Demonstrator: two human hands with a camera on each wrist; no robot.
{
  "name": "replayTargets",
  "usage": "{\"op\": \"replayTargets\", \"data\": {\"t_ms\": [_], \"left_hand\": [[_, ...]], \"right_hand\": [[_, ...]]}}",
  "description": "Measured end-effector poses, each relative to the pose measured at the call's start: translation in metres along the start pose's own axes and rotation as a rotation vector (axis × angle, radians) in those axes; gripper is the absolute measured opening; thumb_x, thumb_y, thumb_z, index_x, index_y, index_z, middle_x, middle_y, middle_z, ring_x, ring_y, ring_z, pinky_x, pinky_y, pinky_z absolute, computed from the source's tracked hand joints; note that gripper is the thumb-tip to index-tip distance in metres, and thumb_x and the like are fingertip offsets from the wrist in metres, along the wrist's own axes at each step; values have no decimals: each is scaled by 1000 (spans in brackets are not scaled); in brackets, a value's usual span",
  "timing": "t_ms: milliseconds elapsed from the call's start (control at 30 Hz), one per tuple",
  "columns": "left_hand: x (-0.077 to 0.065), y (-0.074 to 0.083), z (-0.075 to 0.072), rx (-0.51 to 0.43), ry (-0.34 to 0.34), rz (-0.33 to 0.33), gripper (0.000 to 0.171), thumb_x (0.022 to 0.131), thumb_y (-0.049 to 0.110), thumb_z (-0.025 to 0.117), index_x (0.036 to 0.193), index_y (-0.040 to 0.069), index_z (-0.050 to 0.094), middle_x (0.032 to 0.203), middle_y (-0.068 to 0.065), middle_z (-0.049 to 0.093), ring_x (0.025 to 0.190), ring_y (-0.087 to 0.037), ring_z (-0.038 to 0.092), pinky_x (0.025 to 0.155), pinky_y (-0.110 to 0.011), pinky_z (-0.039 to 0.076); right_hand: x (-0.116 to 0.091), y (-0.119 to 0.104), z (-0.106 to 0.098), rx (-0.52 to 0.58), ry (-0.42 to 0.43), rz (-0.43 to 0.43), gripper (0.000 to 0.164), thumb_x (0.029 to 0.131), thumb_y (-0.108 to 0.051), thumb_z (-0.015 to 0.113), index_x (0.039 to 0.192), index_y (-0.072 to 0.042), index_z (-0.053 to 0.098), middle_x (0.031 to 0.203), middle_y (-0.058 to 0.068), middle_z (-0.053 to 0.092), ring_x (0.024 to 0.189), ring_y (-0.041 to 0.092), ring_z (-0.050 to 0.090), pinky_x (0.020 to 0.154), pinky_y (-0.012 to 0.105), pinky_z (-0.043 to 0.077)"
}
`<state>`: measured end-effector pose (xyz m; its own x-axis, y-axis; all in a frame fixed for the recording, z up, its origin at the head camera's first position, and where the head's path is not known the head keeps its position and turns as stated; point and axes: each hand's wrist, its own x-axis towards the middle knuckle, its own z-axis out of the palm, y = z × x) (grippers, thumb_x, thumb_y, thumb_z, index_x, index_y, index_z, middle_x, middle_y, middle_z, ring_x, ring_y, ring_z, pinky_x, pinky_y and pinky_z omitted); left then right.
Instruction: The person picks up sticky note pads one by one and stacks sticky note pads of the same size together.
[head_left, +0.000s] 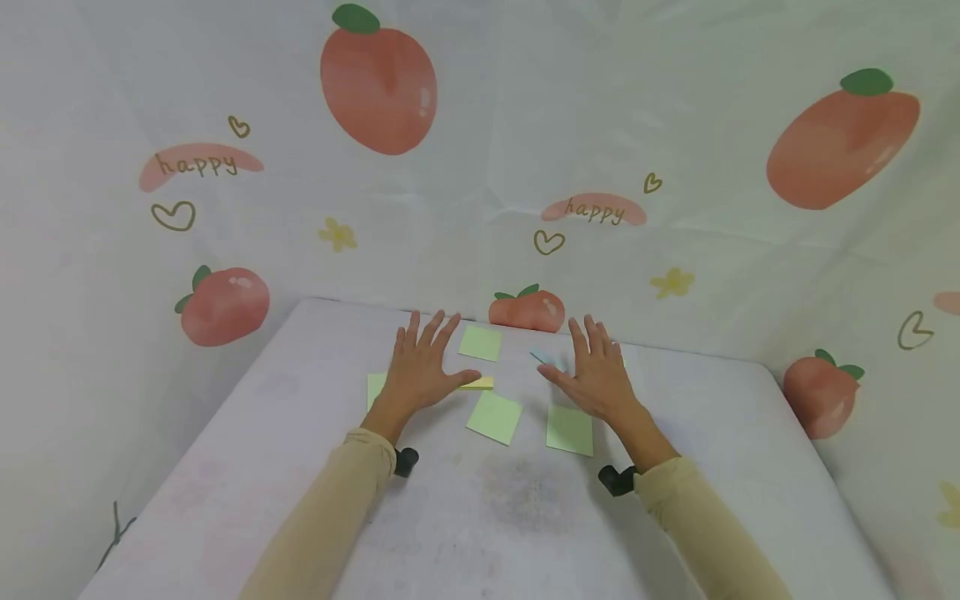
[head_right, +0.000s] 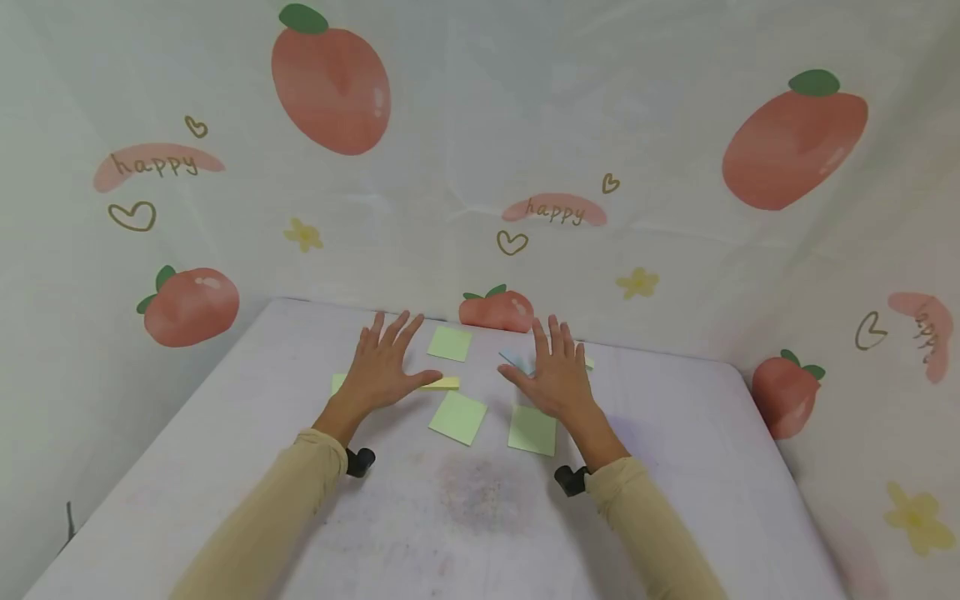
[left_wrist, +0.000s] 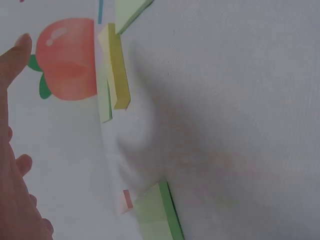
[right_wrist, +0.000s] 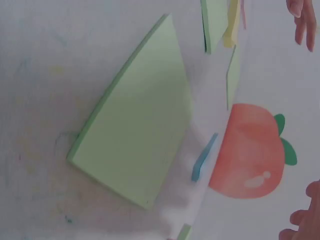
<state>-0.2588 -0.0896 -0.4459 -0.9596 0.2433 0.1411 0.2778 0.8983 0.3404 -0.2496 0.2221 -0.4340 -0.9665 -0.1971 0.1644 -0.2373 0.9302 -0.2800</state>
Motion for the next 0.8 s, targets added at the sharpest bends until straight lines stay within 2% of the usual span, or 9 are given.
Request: {"op": "replayTargets", "data": {"t_ms": [167,300,500,700,800], "left_hand": [[-6,0,4,-37,-15,12,103,85,78,58,165,31,11,172,-3,20,160,-41,-2,127,-61,3],[-9,0,6,-72,-26,17,104,84,78,60,165,33,12,171,-1,25,160,-39,1,127,-62,4],[-14,-2,7,-158,-36,13,104,83,74,66,164,36,13,170,3,27,161,-36,3,128,-60,5],[-18,0,6,-276,-66,-5,105,80,68,74,163,39,16,169,6,29,161,-32,6,125,-65,15],[-21,1,7,-290,-81,-5,106,79,67,75,163,39,17,168,5,30,161,-32,8,122,-67,19]], "right_hand": [[-4,-10,2,80,-21,-21,101,92,-67,58,164,-11,14,170,21,12,155,49,16,121,66,23],[-8,-18,4,154,-52,-36,102,92,-64,62,164,-10,14,171,19,11,155,47,17,119,66,27],[-14,-28,10,249,-80,-46,102,92,-65,62,165,-15,13,170,15,16,155,43,22,113,68,35],[-20,-34,18,331,-112,-46,103,89,-66,66,164,-14,16,170,13,18,155,39,21,118,63,32],[-23,-37,21,356,-146,-44,106,87,-68,67,164,-15,16,170,13,19,156,38,21,119,63,31]]}}
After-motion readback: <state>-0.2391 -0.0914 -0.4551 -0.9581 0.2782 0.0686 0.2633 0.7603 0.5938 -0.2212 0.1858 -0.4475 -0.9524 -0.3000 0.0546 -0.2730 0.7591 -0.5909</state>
